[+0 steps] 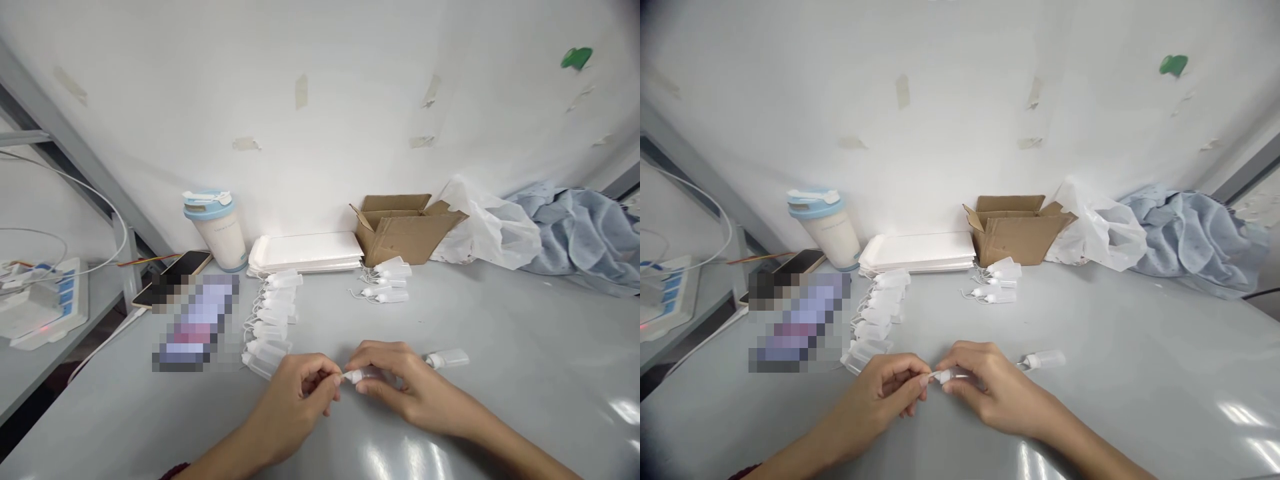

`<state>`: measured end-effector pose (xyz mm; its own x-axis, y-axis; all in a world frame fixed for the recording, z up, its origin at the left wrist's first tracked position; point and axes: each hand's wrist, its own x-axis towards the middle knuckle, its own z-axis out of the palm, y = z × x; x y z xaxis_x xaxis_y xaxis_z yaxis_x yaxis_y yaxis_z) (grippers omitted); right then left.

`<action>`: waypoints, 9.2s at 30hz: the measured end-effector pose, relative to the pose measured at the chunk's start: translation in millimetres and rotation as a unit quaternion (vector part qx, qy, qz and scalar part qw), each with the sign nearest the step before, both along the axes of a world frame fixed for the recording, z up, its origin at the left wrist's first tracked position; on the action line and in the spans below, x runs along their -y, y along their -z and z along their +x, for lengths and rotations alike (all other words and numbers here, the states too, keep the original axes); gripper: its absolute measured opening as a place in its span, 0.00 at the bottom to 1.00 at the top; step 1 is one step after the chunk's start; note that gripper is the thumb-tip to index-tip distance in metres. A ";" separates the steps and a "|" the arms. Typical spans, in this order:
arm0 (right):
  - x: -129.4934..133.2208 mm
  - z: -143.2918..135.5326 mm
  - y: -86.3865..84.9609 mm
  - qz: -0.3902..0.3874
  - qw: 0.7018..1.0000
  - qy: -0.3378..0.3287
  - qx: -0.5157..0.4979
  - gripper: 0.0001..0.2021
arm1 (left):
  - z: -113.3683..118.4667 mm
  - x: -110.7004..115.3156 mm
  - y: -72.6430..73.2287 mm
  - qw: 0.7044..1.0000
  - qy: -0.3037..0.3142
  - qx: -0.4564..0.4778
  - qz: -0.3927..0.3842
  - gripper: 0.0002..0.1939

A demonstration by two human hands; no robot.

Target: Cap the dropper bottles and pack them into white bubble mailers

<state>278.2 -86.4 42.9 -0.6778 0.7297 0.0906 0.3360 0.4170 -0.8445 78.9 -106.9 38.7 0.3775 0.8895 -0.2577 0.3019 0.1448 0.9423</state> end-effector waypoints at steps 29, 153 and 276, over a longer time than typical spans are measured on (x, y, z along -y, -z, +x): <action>-1.3 3.1 -7.5 0.025 0.995 0.094 0.026 0.11 | -11.4 -7.8 -11.7 0.998 -0.046 0.018 0.049 0.09; -4.1 -13.6 10.3 -0.334 0.912 0.096 -0.216 0.16 | -2.9 -11.9 1.8 0.987 0.039 0.134 -0.079 0.15; -80.1 63.1 40.0 0.326 0.916 0.157 0.172 0.10 | -80.5 -51.3 -23.8 0.929 -0.263 -0.160 0.205 0.14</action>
<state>341.2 -6.4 2.9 -0.5142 0.7603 0.3969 0.7251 0.6325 -0.2722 -1.6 -55.6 62.5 -0.1754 0.9772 0.1199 0.5651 0.0002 0.8251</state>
